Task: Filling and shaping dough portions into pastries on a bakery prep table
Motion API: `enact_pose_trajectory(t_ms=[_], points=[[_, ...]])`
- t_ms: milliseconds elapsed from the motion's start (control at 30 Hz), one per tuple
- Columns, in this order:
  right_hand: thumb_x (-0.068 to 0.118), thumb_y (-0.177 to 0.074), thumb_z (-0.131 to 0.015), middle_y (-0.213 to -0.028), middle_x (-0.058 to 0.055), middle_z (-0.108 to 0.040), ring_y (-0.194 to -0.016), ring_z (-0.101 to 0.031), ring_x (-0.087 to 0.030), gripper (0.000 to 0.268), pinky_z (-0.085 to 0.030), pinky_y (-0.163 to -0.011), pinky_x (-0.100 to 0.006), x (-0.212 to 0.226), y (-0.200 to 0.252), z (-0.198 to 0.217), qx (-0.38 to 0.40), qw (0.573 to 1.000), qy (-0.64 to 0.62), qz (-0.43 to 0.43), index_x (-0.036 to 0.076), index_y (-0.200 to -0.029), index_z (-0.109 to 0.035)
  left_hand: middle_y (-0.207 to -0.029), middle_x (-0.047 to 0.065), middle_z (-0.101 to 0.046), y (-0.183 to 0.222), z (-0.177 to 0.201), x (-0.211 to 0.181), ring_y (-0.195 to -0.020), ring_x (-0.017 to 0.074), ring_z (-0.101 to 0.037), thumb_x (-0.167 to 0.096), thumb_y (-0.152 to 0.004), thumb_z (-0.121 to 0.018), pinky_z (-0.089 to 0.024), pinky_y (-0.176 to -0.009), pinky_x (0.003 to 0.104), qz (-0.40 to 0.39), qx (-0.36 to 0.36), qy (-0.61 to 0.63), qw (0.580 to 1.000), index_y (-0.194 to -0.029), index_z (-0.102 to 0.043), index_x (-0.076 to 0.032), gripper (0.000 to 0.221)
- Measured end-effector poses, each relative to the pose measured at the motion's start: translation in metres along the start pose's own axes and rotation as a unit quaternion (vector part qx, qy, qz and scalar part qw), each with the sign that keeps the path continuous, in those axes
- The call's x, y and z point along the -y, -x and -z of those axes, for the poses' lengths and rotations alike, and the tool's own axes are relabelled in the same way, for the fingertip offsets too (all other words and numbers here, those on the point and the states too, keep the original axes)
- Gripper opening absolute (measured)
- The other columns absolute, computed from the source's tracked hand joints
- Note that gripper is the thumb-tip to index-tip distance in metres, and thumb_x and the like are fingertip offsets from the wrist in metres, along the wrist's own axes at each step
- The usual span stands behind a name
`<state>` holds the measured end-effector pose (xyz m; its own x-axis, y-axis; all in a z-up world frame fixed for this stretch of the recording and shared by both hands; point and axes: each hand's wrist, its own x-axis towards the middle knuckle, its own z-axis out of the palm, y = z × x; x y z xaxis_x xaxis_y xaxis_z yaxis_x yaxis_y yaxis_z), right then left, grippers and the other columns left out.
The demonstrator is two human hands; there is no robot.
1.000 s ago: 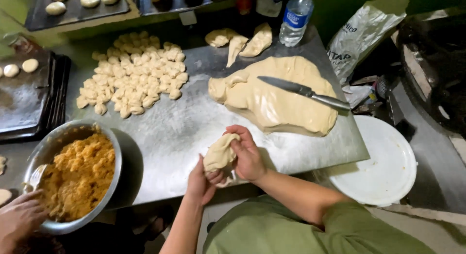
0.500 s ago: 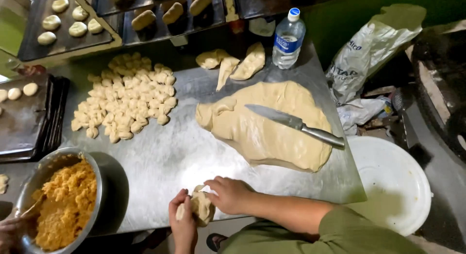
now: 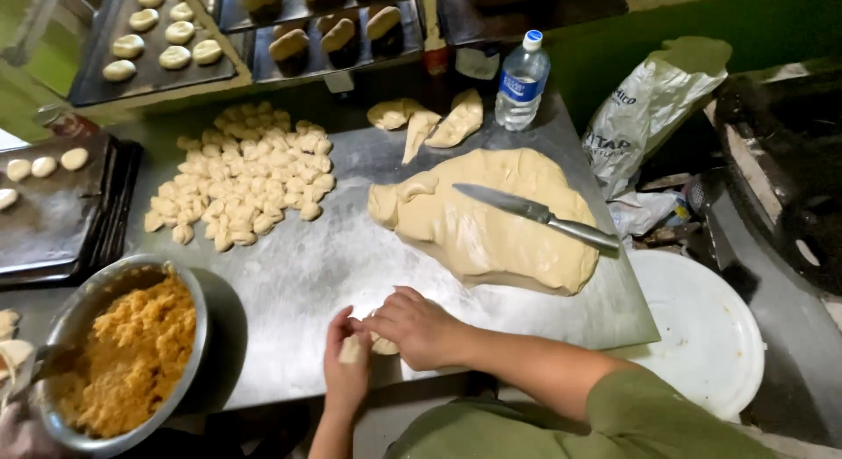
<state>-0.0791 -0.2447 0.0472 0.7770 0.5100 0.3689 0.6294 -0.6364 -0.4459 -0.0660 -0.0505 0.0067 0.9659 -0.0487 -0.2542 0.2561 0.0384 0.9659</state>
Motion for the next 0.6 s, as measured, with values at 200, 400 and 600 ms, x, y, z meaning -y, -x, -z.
enact_pose_trajectory(t_ms=[200, 400, 600], points=[[0.049, -0.093, -0.055, -0.164, -0.025, -0.029, -0.153, -0.019, -0.044, 0.084, -0.007, -0.124, -0.055, 0.033, 0.013, -0.096, 0.107, 0.981, 0.013, -0.160, -0.002, -0.156, -0.032, -0.135, 0.015, -0.070, 0.027, 0.060, 0.062, -0.125, 0.0224, -0.067, -0.018, -0.096, -0.062, -0.051, -0.109, 0.034, -0.062, -0.046, -0.044, 0.996, -0.134, -0.064, -0.002, 0.042], [0.078, -0.087, -0.047, -0.172, -0.016, -0.009, -0.158, 0.003, -0.038, 0.106, 0.002, -0.123, -0.057, 0.018, -0.103, -0.083, 0.242, 0.915, 0.155, -0.284, 0.010, -0.163, -0.017, -0.103, 0.021, -0.078, 0.044, 0.125, 0.105, -0.096, 0.0214, -0.071, -0.010, -0.096, -0.067, -0.053, -0.091, 0.029, -0.093, -0.217, 0.067, 0.969, -0.116, -0.071, 0.004, 0.025], [0.077, -0.095, -0.028, -0.171, -0.017, -0.012, -0.159, 0.002, -0.038, 0.100, -0.003, -0.124, -0.055, -0.018, -0.158, -0.084, 0.143, 0.904, 0.189, -0.356, 0.003, -0.162, -0.021, -0.103, 0.011, -0.083, 0.077, 0.153, 0.082, -0.099, 0.0174, -0.073, -0.026, -0.095, -0.068, -0.054, -0.092, 0.031, 0.011, -0.170, -0.048, 0.984, -0.108, -0.077, -0.006, 0.025]])
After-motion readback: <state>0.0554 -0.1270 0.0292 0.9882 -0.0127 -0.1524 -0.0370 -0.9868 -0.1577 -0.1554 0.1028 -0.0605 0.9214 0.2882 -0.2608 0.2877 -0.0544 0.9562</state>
